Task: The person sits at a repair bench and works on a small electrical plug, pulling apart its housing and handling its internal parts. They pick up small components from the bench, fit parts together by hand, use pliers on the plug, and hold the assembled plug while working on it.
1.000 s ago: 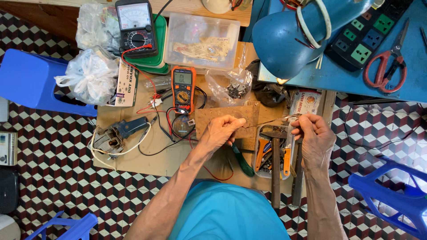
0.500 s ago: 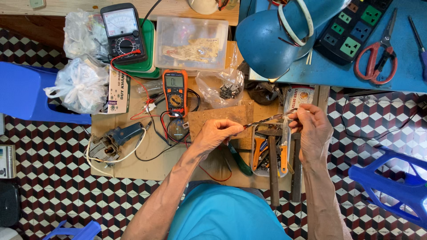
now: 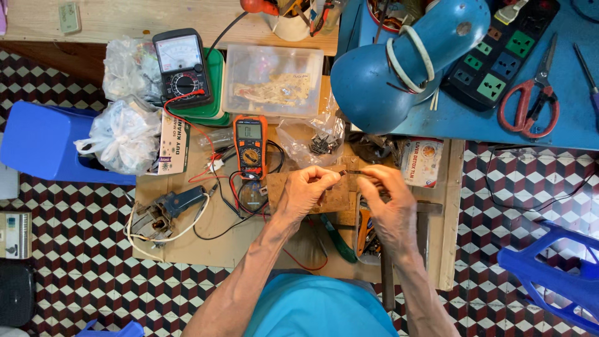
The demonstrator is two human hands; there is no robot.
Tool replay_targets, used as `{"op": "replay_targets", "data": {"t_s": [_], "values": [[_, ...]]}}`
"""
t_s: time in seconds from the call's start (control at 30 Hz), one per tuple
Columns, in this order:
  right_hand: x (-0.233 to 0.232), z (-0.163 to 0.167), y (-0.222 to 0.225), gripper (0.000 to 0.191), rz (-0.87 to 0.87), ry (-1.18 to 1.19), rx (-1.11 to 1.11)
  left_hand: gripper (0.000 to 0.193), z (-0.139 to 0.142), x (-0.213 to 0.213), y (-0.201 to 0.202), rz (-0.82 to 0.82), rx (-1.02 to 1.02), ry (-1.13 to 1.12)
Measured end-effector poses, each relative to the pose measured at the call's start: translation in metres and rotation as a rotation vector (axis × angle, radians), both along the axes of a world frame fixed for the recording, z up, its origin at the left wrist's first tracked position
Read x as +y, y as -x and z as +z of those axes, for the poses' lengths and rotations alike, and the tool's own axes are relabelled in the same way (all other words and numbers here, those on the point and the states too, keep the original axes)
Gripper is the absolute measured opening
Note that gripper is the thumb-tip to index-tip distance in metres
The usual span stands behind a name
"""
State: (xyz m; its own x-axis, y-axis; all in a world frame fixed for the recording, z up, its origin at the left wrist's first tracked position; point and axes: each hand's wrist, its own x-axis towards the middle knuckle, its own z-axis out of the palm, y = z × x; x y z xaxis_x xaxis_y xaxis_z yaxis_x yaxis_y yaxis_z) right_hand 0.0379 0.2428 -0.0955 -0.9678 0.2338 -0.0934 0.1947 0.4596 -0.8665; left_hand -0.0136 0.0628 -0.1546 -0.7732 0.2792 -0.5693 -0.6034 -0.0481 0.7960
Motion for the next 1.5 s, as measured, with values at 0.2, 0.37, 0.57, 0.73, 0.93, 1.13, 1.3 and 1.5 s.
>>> {"op": "replay_targets", "data": {"t_s": [0.2, 0.37, 0.57, 0.73, 0.93, 1.13, 1.3, 1.5], "values": [[-0.005, 0.002, 0.042, 0.02, -0.043, -0.085, -0.155, 0.024, 0.003, 0.018, 0.021, -0.015, 0.187, 0.124], [0.009, -0.028, 0.058, 0.018, -0.185, 0.333, -0.294, 0.024, 0.006, 0.021, 0.037, -0.03, 0.007, 0.022], [0.019, -0.052, 0.07, 0.015, -0.231, 0.831, -0.345, 0.022, 0.0, 0.02, 0.049, 0.006, -0.142, -0.234], [0.015, -0.05, 0.073, 0.017, -0.181, 0.821, -0.329, 0.021, -0.006, 0.018, 0.056, 0.008, -0.147, -0.254], [0.01, -0.051, 0.08, 0.02, -0.126, 0.814, -0.335, 0.022, -0.015, 0.011, 0.059, 0.051, -0.311, -0.437], [0.01, -0.049, 0.08, 0.018, -0.125, 0.871, -0.353, 0.022, -0.023, 0.013, 0.057, 0.16, -0.51, -0.652], [0.005, -0.04, 0.081, 0.018, -0.065, 0.78, -0.316, 0.019, -0.026, 0.008, 0.052, 0.179, -0.472, -0.613], [-0.005, -0.025, 0.078, 0.015, -0.034, 0.268, -0.25, 0.026, -0.024, 0.0, 0.051, 0.12, -0.381, -0.498]]}}
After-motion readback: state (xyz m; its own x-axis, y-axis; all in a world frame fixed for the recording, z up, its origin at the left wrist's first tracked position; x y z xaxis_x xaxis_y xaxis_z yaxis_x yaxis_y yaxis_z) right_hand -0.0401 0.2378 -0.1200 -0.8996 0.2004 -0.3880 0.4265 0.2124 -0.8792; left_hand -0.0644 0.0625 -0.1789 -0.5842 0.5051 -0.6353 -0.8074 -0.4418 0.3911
